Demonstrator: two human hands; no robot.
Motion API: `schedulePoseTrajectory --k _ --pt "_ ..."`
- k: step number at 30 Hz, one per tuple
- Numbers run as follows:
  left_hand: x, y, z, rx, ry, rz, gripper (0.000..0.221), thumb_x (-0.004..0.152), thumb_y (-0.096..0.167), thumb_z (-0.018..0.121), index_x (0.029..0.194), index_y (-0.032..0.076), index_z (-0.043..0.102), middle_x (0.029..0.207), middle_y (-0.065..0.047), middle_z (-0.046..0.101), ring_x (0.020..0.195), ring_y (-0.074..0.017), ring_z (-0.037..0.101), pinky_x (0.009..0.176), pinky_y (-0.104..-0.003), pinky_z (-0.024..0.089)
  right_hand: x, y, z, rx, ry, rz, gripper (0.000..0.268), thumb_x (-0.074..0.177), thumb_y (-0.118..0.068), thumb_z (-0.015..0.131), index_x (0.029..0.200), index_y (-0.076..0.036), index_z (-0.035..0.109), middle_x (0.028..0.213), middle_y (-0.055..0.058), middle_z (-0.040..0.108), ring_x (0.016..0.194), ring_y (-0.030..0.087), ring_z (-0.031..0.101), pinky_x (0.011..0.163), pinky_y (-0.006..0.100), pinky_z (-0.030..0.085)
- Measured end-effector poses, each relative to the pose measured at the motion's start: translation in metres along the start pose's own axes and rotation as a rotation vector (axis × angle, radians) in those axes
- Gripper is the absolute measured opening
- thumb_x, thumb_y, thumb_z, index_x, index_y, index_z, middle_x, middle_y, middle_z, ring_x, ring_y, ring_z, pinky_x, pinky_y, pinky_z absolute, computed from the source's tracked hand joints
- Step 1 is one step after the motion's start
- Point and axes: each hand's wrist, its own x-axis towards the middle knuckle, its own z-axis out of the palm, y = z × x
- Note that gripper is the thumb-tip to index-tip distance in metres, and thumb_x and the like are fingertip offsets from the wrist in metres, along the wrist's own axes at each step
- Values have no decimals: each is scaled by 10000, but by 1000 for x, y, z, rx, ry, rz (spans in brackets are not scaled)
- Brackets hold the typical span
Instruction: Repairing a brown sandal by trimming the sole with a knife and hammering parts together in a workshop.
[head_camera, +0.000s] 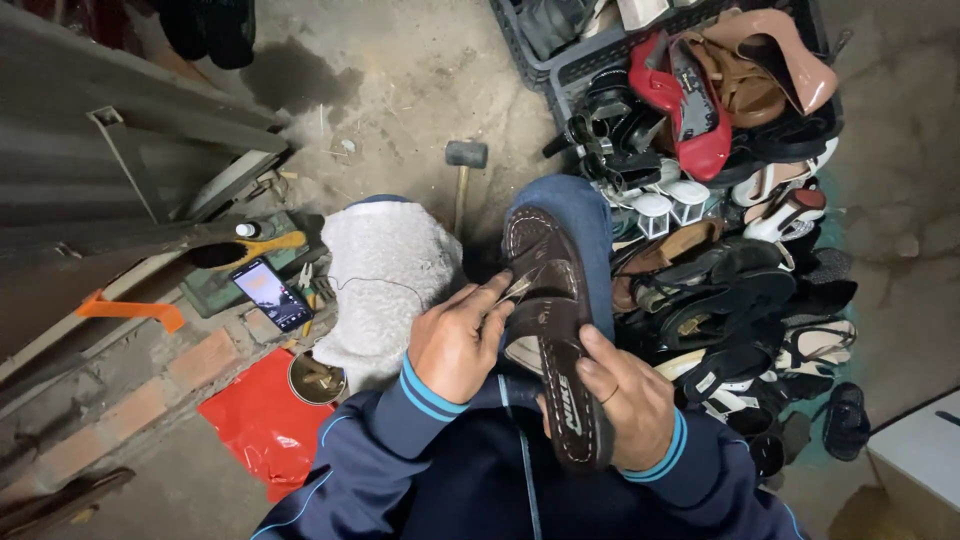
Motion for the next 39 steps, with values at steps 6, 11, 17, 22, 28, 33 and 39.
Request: schedulePoseTrajectory --k 6,11,17,22,28,33,39 --pt "2 3 3 -12 88 16 323 1015 219 604 1309 116 688 1091 -34 754 905 -255 731 667 -393 579 15 -9 -4 -7 21 59 831 829 -454 887 1420 -55 460 1415 259 596 1245 340 705 991 393 644" --pt "10 6 1 -39 138 56 313 1026 219 617 1313 114 685 1082 -36 746 873 -250 731 672 -369 583 27 -16 -8 27 47 226 810 735 -413 882 1309 -6 480 1407 274 593 1297 394 667 1069 402 596" --pt "23 2 4 -99 49 11 318 1024 281 581 1293 169 707 1181 -44 766 999 -287 746 729 -410 610 33 -13 -13 129 85 199 812 792 -373 839 1364 34 431 1428 331 547 1359 469 601 1193 497 528" --pt "31 5 2 -157 63 34 180 1001 269 628 1014 131 744 945 3 745 872 -266 725 651 -402 553 32 -11 -18 138 62 256 864 768 -354 838 1414 23 404 1477 313 522 1408 436 572 1222 456 493" --pt "31 8 -5 -217 63 53 202 1038 254 577 1001 90 689 918 -52 708 824 -290 699 686 -401 532 26 -4 -19 160 60 244 879 750 -349 853 1415 19 412 1474 325 523 1408 443 569 1233 476 483" --pt "30 22 -27 -186 54 93 197 1048 230 554 1038 77 678 967 -57 699 845 -292 702 708 -389 541 29 -5 -22 157 40 241 867 764 -338 860 1419 7 409 1473 312 534 1394 441 589 1194 467 523" --pt "26 33 -41 149 143 285 288 990 64 574 1257 101 674 977 -31 606 820 -257 658 589 -380 515 42 -13 -27 36 11 200 812 795 -386 853 1359 28 442 1435 278 580 1305 388 669 955 378 650"
